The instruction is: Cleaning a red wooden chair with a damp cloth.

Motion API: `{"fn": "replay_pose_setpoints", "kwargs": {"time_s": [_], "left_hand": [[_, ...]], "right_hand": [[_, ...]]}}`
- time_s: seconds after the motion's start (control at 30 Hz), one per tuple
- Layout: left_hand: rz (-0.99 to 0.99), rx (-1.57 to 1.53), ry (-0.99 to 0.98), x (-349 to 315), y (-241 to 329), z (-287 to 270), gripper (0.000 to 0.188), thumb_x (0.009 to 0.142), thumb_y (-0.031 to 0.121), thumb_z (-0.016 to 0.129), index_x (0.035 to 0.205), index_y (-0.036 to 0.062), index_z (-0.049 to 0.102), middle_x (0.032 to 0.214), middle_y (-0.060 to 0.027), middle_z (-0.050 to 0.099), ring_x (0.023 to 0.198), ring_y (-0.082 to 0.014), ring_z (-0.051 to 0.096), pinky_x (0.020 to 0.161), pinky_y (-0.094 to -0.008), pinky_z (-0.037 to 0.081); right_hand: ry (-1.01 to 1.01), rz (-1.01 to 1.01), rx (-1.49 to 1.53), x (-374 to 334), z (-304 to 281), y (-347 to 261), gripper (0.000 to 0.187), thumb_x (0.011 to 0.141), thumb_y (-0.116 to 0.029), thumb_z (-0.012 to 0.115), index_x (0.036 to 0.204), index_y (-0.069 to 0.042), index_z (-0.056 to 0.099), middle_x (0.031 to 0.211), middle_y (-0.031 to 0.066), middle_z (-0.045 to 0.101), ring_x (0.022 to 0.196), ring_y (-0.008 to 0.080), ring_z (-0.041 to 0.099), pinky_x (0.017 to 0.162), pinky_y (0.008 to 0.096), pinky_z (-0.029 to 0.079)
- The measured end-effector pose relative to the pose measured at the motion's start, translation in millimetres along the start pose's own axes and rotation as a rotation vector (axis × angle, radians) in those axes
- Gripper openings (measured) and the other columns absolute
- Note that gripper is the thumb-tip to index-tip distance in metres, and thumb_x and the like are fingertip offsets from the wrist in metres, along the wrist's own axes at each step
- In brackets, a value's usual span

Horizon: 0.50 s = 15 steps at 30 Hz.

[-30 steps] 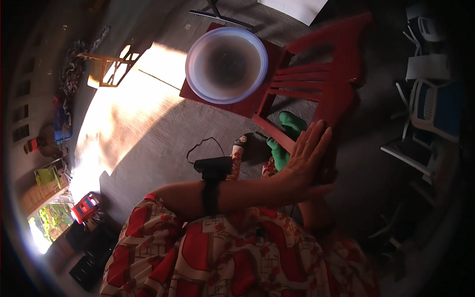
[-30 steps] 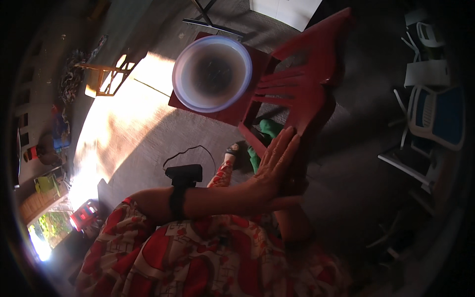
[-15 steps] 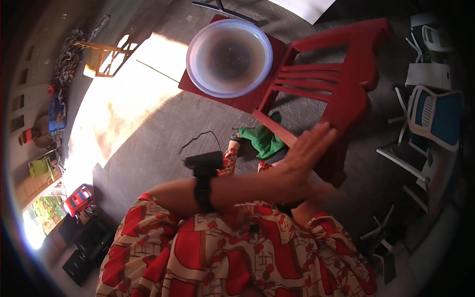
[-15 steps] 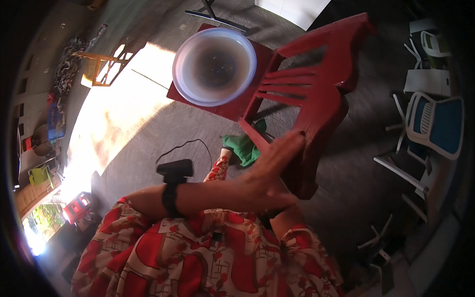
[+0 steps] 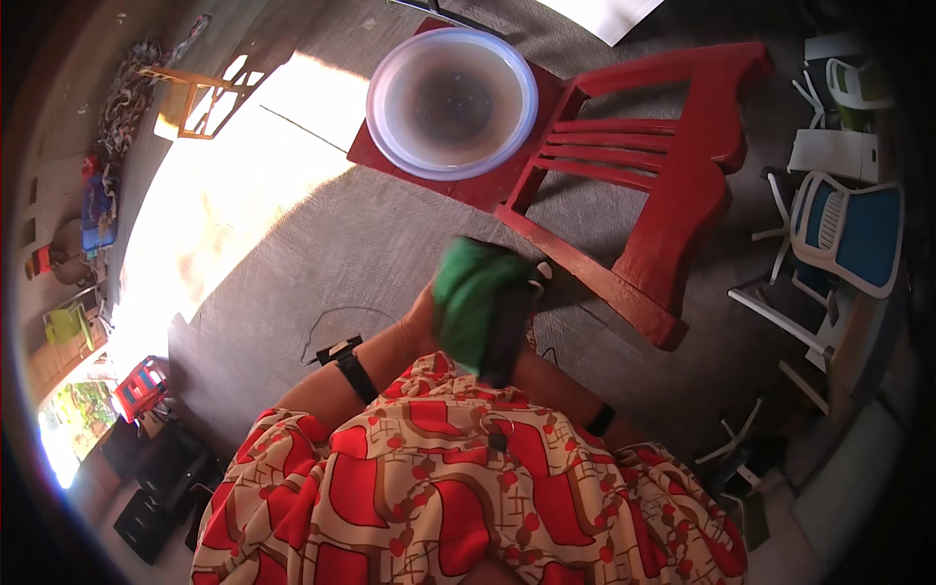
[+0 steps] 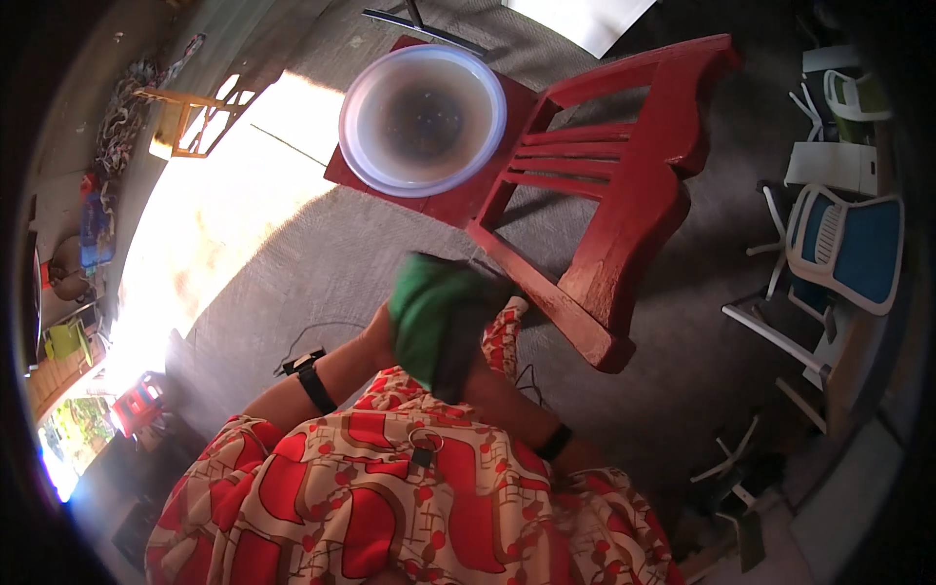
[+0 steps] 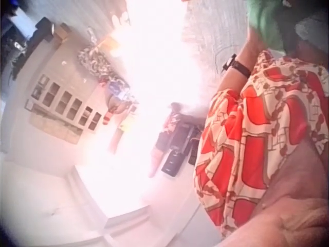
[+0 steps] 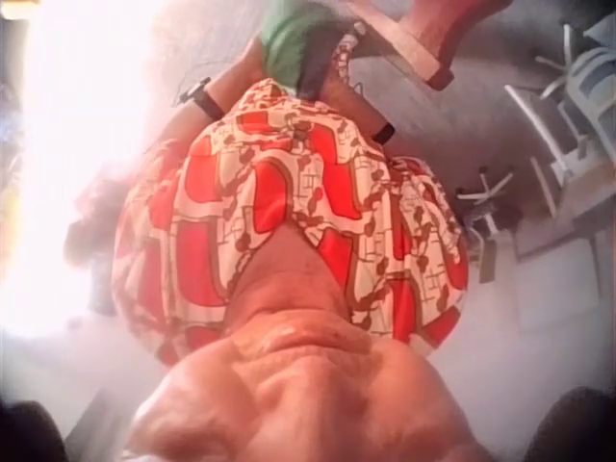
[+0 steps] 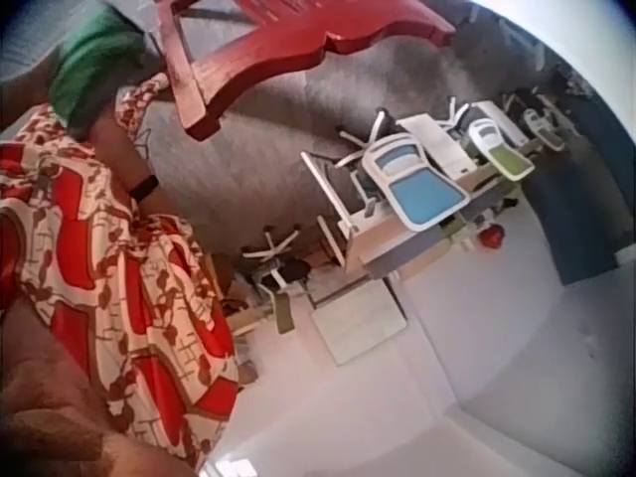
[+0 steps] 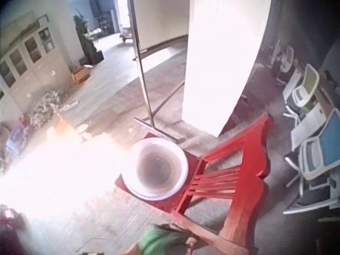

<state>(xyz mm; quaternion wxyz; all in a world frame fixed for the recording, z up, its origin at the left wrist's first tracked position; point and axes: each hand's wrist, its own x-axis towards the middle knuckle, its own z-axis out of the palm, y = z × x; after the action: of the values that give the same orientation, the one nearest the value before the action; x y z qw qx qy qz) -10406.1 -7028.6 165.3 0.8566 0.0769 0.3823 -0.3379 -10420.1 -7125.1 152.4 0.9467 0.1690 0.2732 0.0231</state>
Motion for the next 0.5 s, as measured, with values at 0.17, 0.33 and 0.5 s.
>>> {"fn": "replay_pose_setpoints", "kwargs": {"time_s": [0.17,0.33,0.5], "left_hand": [[0.075,-0.219,-0.286,-4,1,-1,0.037,0.089,0.032,0.055,0.116,0.0075,0.056,0.116,-0.0110,0.059,0.102,-0.0228,0.058,0.093,-0.0369,0.046],[0.860,1.647,0.005,1,14,32,0.036,0.088,0.024,0.056,0.118,0.0051,0.051,0.113,-0.0098,0.057,0.101,-0.0201,0.056,0.093,-0.0338,0.044],[0.663,0.809,-0.038,30,-58,53,0.041,0.085,0.025,0.059,0.120,0.0050,0.050,0.115,-0.0106,0.056,0.101,-0.0189,0.056,0.091,-0.0329,0.045]], "right_hand": [[-0.714,-0.007,-2.373,-2,63,-66,0.030,0.087,-0.011,0.053,0.116,-0.004,0.055,0.122,0.0071,0.052,0.113,0.0173,0.050,0.098,0.0330,0.039],[0.168,-0.376,-2.014,-40,92,-133,0.032,0.089,-0.017,0.050,0.115,0.000,0.055,0.122,0.0128,0.050,0.112,0.0228,0.051,0.093,0.0340,0.041],[-0.043,-0.938,-2.119,-35,192,-122,0.057,0.094,-0.043,0.037,0.127,0.003,0.042,0.131,0.0164,0.043,0.118,0.0261,0.045,0.098,0.0399,0.035]]}}
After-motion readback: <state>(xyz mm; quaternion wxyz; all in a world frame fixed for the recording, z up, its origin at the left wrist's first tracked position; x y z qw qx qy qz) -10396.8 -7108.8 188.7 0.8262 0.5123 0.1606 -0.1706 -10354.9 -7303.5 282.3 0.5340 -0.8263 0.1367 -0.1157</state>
